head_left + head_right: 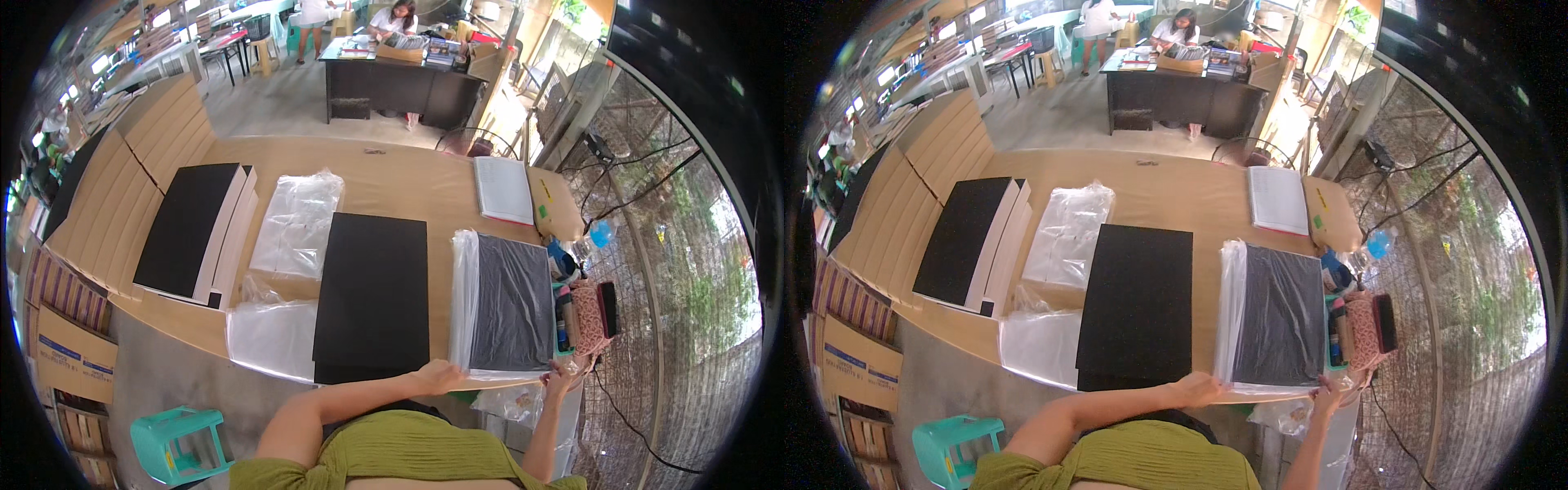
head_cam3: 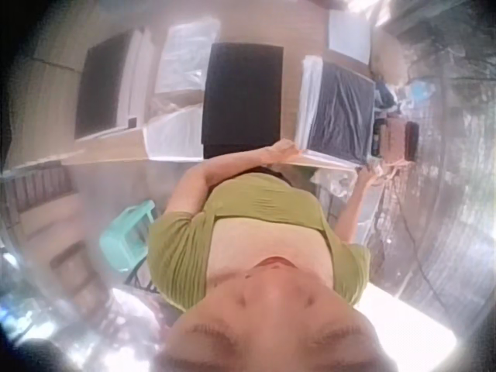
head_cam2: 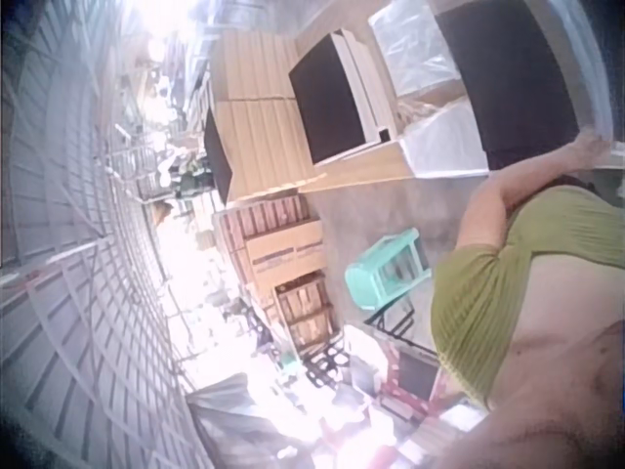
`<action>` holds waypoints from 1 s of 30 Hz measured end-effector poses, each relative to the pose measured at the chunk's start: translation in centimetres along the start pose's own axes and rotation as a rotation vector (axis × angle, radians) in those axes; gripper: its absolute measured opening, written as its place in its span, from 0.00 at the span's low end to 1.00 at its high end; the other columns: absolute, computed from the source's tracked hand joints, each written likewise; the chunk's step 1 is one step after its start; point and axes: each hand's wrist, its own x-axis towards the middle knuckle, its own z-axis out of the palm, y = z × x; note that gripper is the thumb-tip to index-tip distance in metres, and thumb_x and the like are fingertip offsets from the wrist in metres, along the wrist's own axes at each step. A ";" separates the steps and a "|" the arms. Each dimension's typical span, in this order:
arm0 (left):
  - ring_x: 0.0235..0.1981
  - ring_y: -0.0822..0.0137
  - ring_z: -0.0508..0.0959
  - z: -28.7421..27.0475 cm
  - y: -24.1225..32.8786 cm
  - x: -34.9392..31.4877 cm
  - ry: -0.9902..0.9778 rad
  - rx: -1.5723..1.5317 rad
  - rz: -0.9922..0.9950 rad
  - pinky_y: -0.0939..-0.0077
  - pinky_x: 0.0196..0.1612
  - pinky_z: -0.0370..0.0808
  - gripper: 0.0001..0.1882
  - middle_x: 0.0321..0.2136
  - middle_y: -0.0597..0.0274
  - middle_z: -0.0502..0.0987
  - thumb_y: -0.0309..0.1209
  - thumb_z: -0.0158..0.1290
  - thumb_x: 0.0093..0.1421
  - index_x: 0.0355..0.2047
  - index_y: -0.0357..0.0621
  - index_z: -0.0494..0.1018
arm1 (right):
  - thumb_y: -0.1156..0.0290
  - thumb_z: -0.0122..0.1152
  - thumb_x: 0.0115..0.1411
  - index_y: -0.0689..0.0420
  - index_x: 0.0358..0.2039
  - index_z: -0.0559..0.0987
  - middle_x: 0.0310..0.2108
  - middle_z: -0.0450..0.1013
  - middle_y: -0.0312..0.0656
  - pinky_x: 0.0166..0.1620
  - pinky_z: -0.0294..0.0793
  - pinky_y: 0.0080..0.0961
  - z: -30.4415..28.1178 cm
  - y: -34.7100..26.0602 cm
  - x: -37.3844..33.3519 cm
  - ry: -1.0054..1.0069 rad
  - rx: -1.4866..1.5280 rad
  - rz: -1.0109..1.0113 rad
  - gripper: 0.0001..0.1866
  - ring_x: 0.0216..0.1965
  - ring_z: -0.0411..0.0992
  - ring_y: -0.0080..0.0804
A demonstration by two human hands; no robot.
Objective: The person places black and white boards into clear plastic bags and then stacks the bags on a table.
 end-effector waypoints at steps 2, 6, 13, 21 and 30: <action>0.29 0.54 0.79 -1.3 0.3 -1.2 -0.034 -0.113 0.035 0.58 0.29 0.75 0.16 0.31 0.52 0.77 0.35 0.50 0.57 0.43 0.39 0.72 | 0.87 0.42 0.43 0.64 0.37 0.80 0.36 0.75 0.46 0.25 0.70 0.21 0.0 0.6 -0.2 0.079 -0.050 -0.020 0.22 0.29 0.71 0.30; 0.37 0.53 0.77 -7.4 0.3 -8.3 0.535 -0.340 -0.119 0.63 0.35 0.75 0.13 0.39 0.54 0.76 0.36 0.52 0.57 0.41 0.45 0.72 | 0.84 0.48 0.47 0.62 0.37 0.80 0.39 0.74 0.45 0.35 0.72 0.26 -0.2 0.4 -0.7 0.216 -0.255 -0.107 0.18 0.40 0.71 0.35; 0.45 0.51 0.71 -3.9 -10.0 -31.2 1.325 0.266 -1.253 0.61 0.50 0.67 0.16 0.44 0.53 0.73 0.25 0.53 0.54 0.45 0.44 0.73 | 0.78 0.53 0.56 0.58 0.37 0.80 0.43 0.69 0.42 0.41 0.73 0.26 7.0 -7.4 -5.4 0.124 -0.360 -0.508 0.10 0.45 0.69 0.33; 0.44 0.55 0.68 -2.1 -13.3 -39.0 1.189 0.350 -1.618 0.58 0.46 0.65 0.07 0.44 0.59 0.68 0.23 0.59 0.44 0.26 0.46 0.78 | 0.86 0.56 0.51 0.58 0.34 0.80 0.46 0.65 0.43 0.36 0.72 0.16 23.6 -19.8 -14.6 -0.445 0.030 -0.775 0.12 0.39 0.70 0.26; 0.41 0.56 0.67 -9.5 -6.8 -37.8 1.308 0.474 -1.411 0.60 0.45 0.64 0.08 0.43 0.59 0.67 0.23 0.62 0.34 0.15 0.47 0.72 | 0.79 0.66 0.45 0.54 0.32 0.80 0.41 0.69 0.44 0.41 0.73 0.30 35.1 -24.5 -29.8 -1.174 0.088 -1.148 0.12 0.42 0.70 0.38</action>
